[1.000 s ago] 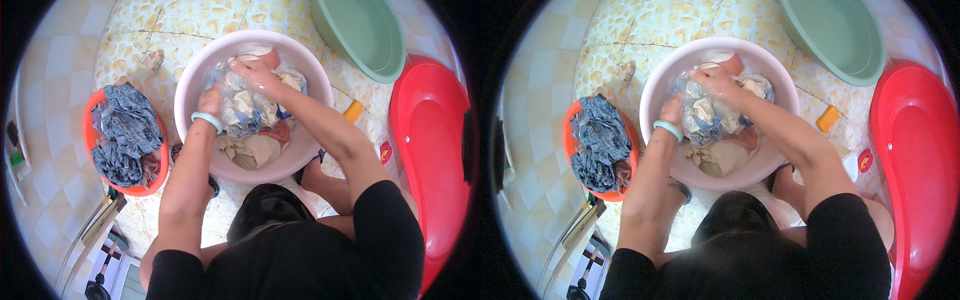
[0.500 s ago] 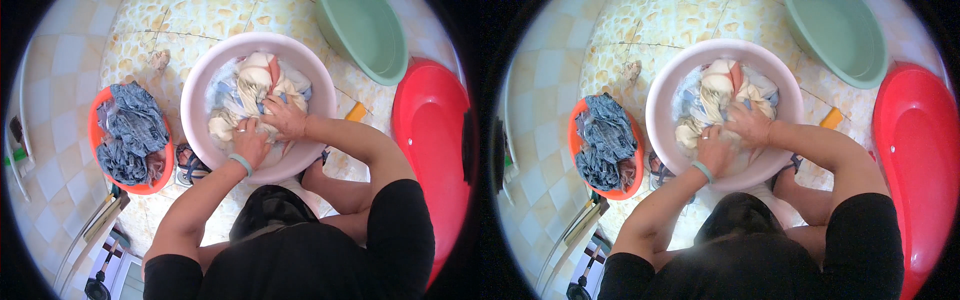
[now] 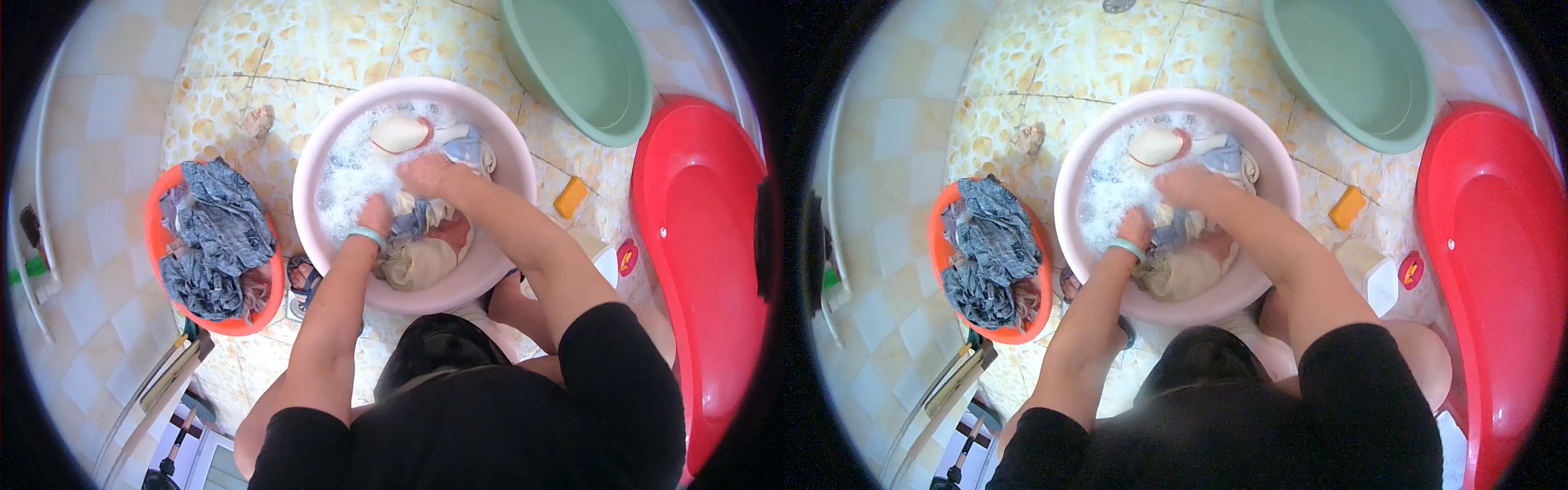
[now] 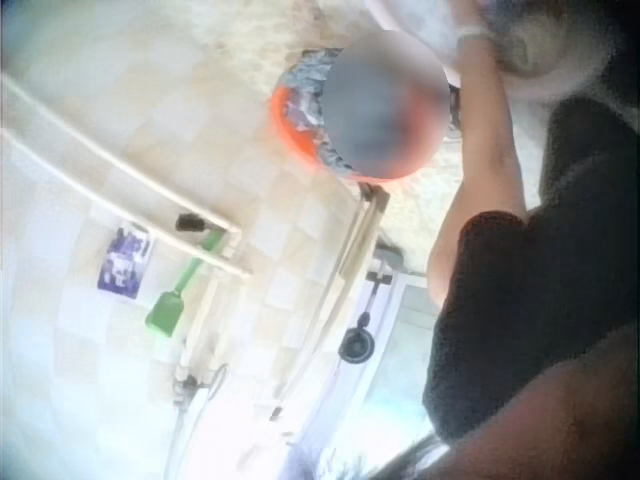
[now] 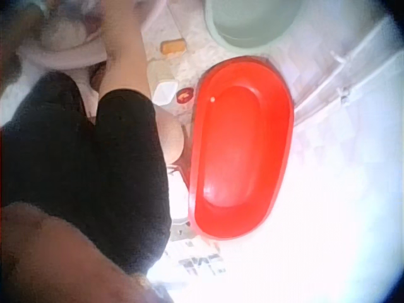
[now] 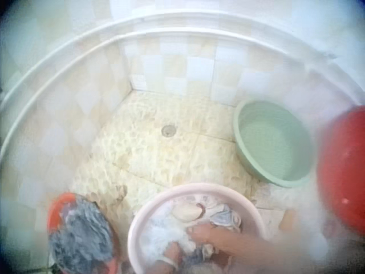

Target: The person washes laundry by scrubbing and lathering a garment in a basin filled with water, then squeezes and unfolds the cloth by hand.

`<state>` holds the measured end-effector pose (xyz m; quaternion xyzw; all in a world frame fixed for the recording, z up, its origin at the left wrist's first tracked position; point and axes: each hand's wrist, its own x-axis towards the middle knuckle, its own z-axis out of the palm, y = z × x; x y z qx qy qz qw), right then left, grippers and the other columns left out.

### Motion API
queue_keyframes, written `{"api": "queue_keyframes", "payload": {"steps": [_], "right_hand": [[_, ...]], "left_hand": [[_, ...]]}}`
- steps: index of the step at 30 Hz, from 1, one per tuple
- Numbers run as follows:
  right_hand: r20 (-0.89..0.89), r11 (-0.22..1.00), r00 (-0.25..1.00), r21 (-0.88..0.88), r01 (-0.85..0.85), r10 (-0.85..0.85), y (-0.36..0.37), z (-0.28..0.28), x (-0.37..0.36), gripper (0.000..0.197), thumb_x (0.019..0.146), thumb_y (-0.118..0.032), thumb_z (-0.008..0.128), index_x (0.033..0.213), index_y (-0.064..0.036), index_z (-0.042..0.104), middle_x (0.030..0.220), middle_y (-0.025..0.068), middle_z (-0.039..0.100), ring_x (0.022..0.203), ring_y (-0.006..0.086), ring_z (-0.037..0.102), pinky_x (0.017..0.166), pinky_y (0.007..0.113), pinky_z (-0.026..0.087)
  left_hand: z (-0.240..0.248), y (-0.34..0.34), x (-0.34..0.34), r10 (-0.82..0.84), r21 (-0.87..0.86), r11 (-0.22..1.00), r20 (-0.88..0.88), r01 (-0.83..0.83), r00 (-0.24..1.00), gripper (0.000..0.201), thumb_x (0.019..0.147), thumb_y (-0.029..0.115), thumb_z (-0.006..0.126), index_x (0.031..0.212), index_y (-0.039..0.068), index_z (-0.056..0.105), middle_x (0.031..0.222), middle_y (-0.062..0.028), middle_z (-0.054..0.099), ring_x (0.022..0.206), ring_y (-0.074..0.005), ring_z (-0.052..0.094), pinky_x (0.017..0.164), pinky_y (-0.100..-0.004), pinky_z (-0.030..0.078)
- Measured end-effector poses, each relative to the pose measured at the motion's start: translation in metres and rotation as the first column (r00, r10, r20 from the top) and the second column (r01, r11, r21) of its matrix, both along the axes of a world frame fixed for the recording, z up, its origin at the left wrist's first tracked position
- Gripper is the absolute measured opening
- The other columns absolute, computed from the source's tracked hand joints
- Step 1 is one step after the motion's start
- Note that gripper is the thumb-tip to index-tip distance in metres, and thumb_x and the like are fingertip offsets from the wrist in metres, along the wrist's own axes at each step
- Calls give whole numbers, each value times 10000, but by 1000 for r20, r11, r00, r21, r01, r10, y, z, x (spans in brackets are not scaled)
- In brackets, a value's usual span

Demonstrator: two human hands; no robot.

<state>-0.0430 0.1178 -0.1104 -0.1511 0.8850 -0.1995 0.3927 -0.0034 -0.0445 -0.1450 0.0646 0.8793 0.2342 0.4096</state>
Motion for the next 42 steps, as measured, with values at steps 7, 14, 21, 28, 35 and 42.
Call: {"api": "queue_keyframes", "payload": {"steps": [7, 14, 21, 28, 35, 42], "right_hand": [[-290, 964, 933, -216, 153, -213, 53, 95, 22, 584, 827, -363, 479, 1283, -8, 393, 1254, 246, 440, 1191, 362, 399, 1008, 385, 298], [105, 534, 550, -147, 832, -828, 49, 6, -10, 815, 793, -600, 442, 1239, 81, 418, 1262, 266, 438, 1192, 326, 429, 984, 364, 328], [89, 636, 630, 55, 770, -771, 33, -23, -30, 665, 703, -573, 562, 936, 46, 634, 947, 239, 621, 916, 337, 608, 818, 396, 459], [-130, 692, 690, -300, 657, -712, 21, 40, 0, 443, 690, -405, 620, 861, 3, 643, 872, 221, 619, 840, 342, 607, 764, 420, 451], [-604, 949, 785, -307, -73, -136, 12, 90, 93, 360, 733, -370, 582, 913, -60, 556, 881, 93, 515, 838, 262, 499, 735, 411, 357], [-603, 973, 795, -218, -80, -70, 61, 67, 75, 495, 737, -367, 632, 1134, -98, 507, 1231, 200, 413, 1119, 379, 410, 895, 484, 344]], "left_hand": [[85, -12, -25, 98, 190, 981, -300, -41, 949, 579, 824, 387, 514, 1190, -57, 456, 1213, -284, 456, 1179, -389, 398, 1010, -403, 289], [-34, 1, -80, 573, 259, 741, 237, -620, 785, 905, 762, 662, 421, 1235, -109, 405, 1214, -317, 447, 1165, -345, 439, 980, -339, 309], [-53, 16, -101, 253, 343, 877, 265, -337, 930, 621, 792, 497, 458, 1050, -54, 578, 1008, -199, 611, 954, -286, 582, 830, -345, 423], [37, 3, -91, 407, 470, 417, 669, -778, 622, 342, 882, 273, 455, 1116, 34, 525, 1063, -90, 586, 930, -203, 585, 831, -323, 464], [106, 0, -13, 27, 216, 976, -165, 9, 986, 377, 846, 305, 501, 1172, 117, 516, 1102, -173, 535, 993, -328, 532, 880, -388, 414], [88, -3, 43, -220, 53, 959, -477, 277, 851, 520, 722, 152, 541, 1227, 83, 441, 1270, -207, 377, 1222, -398, 295, 1011, -549, 205]]}}
